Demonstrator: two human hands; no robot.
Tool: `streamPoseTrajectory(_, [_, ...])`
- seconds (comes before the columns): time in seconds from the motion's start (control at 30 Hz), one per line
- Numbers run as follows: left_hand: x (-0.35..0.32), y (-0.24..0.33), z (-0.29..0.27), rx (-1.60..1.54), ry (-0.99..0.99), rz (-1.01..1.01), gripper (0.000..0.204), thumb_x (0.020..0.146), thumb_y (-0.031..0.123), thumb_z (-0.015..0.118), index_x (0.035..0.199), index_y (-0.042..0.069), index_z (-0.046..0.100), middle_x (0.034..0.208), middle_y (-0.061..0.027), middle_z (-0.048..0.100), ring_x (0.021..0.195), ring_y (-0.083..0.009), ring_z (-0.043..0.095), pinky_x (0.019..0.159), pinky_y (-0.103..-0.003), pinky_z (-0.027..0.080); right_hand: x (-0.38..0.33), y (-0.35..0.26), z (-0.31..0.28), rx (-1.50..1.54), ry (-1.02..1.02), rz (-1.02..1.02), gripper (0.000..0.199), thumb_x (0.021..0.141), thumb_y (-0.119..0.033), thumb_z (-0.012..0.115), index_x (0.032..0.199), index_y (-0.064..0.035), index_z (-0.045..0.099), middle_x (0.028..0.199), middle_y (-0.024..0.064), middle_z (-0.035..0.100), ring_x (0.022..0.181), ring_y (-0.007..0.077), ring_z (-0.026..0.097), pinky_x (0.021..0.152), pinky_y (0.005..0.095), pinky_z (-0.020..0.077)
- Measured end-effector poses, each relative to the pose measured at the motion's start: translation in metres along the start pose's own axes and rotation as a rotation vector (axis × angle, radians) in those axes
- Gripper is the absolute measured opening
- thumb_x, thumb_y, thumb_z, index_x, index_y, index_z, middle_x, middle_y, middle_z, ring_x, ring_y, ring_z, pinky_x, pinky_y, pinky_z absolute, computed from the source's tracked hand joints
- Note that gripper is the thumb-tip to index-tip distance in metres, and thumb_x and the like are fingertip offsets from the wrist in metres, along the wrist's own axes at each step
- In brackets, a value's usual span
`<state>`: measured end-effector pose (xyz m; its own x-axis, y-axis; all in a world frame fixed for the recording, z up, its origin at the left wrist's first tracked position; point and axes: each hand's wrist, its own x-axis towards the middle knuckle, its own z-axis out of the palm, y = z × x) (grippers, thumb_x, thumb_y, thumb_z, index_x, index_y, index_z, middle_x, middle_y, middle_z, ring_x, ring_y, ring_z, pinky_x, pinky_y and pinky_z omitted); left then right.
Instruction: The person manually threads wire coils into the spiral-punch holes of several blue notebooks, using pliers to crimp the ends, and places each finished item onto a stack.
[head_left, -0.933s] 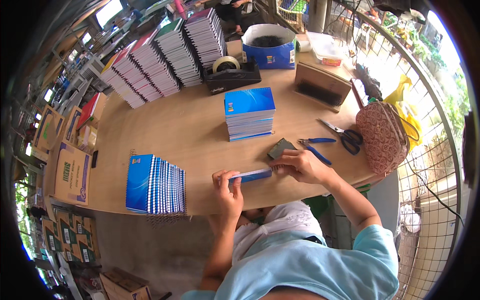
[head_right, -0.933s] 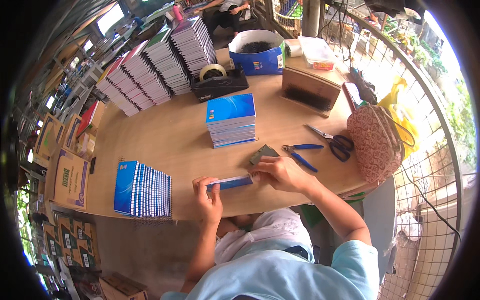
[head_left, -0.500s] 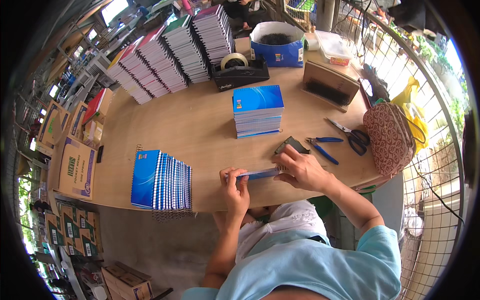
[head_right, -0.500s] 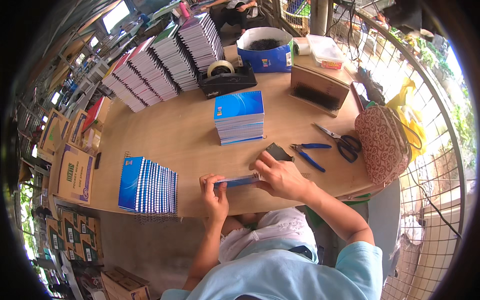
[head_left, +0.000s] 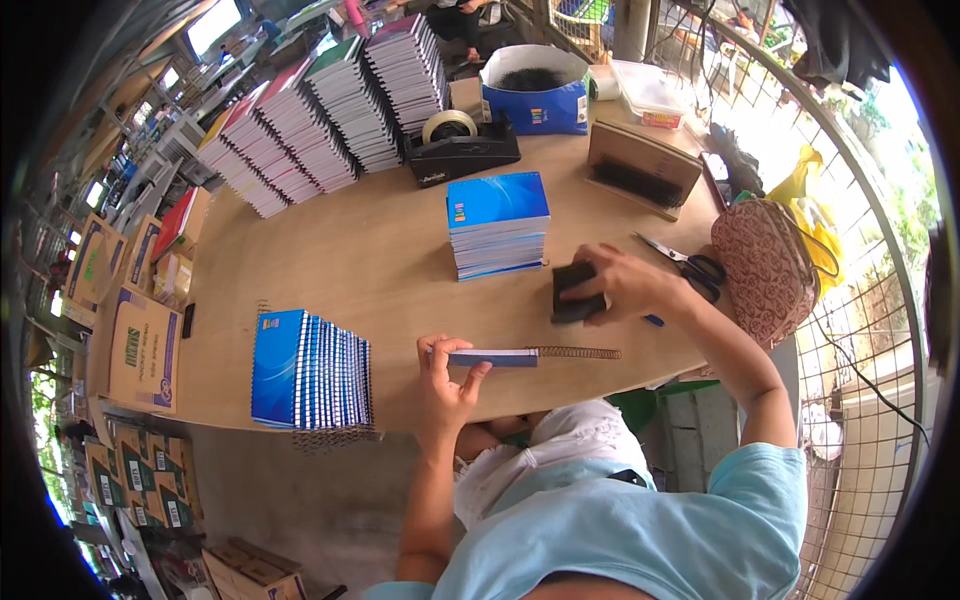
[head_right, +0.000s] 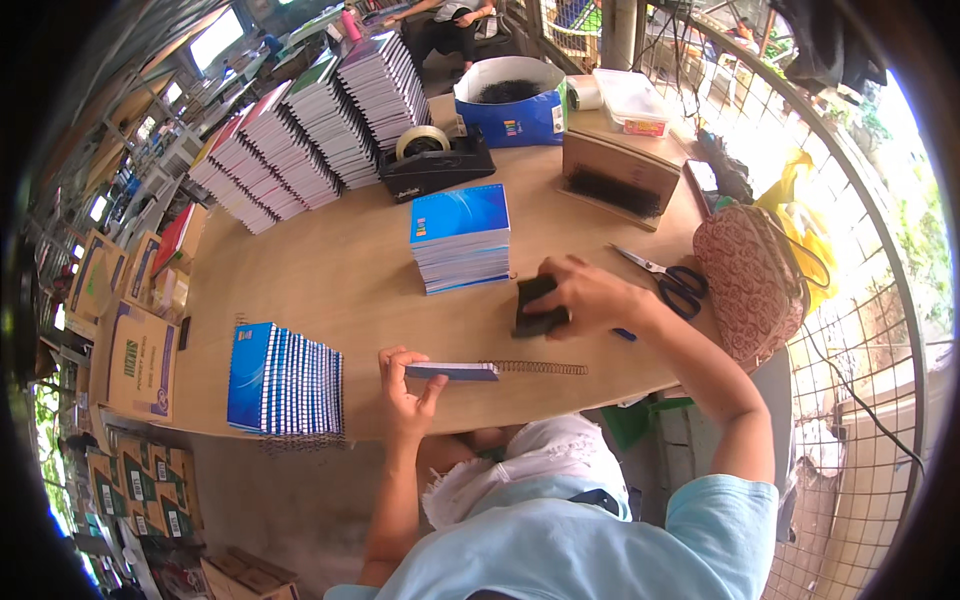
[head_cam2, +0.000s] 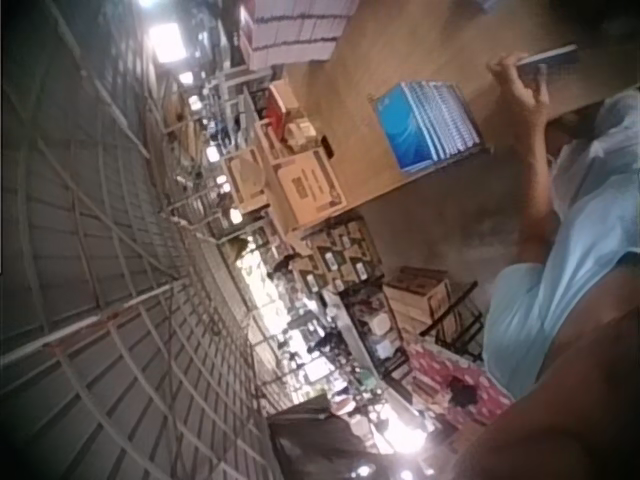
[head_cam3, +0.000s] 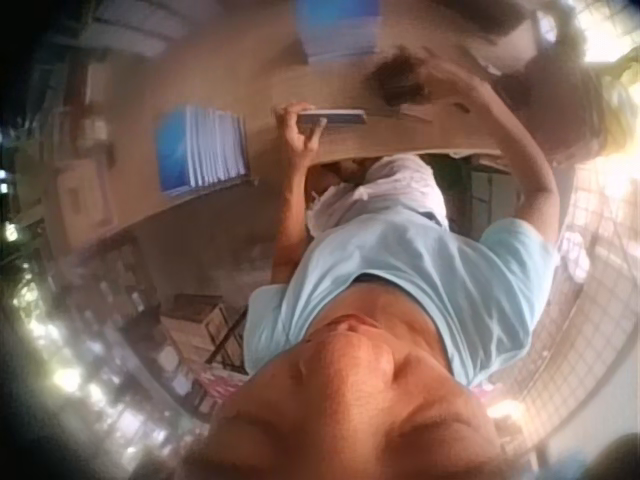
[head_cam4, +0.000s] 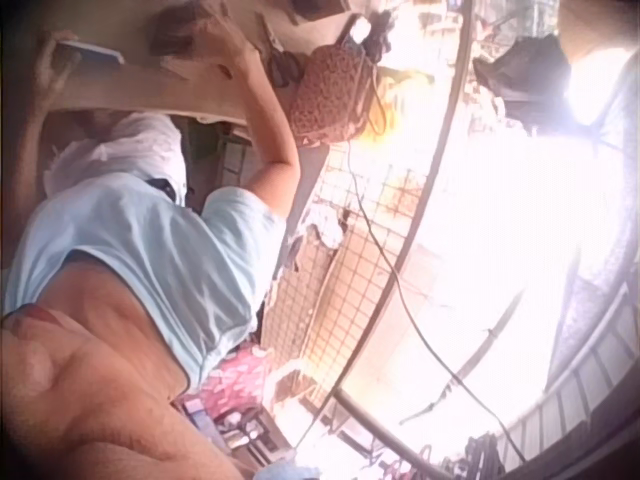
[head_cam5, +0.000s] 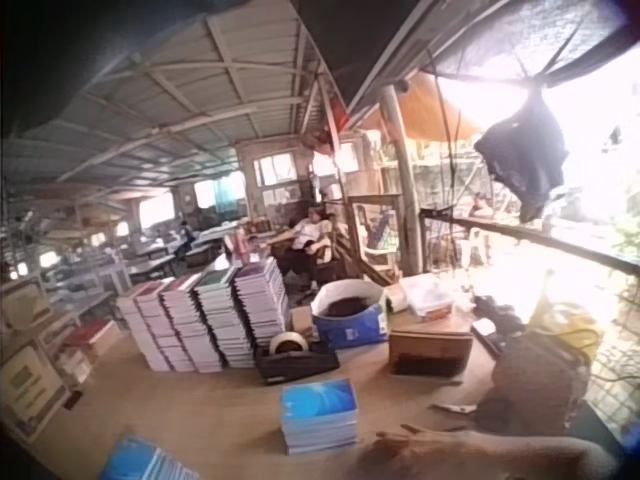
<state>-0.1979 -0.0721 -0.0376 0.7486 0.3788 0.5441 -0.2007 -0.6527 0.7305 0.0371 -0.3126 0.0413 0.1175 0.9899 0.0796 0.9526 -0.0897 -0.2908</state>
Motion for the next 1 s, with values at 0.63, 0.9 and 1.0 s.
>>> streamPoseTrajectory(0.63, [0.009,0.003,0.027,-0.048,-0.021,-0.009,0.044,0.082,0.021,0.084,0.105,0.003,0.051,0.101,-0.0132,0.051,0.096,-0.0319,0.055,0.083,-0.042,0.047,0.016,-0.023,0.009,0.958,0.065,0.084,0.054,0.094,-0.045,0.064,0.106,0.0064,0.075,0.133,0.0178,0.062,0.116,0.0298,0.062,0.099,0.0385,0.0474])
streamPoseTrajectory(0.9, [0.010,0.001,0.033,-0.071,-0.020,0.019,0.046,0.084,0.026,0.084,0.106,0.004,0.050,0.101,-0.0095,0.048,0.092,-0.0250,0.051,0.080,-0.036,0.045,0.013,-0.027,0.006,0.737,0.032,0.191,0.059,0.091,-0.048,0.062,0.108,0.0076,0.073,0.126,0.0163,0.066,0.107,0.0269,0.066,0.095,0.0358,0.0486])
streamPoseTrajectory(1.0, [0.009,0.000,0.033,-0.067,-0.008,0.024,0.046,0.084,0.027,0.084,0.106,0.004,0.050,0.101,-0.0095,0.048,0.092,-0.0251,0.051,0.080,-0.036,0.046,0.009,-0.030,0.011,0.932,0.061,0.314,0.053,0.093,-0.045,0.061,0.113,0.0023,0.072,0.119,0.0168,0.069,0.105,0.0252,0.067,0.093,0.0377,0.0498])
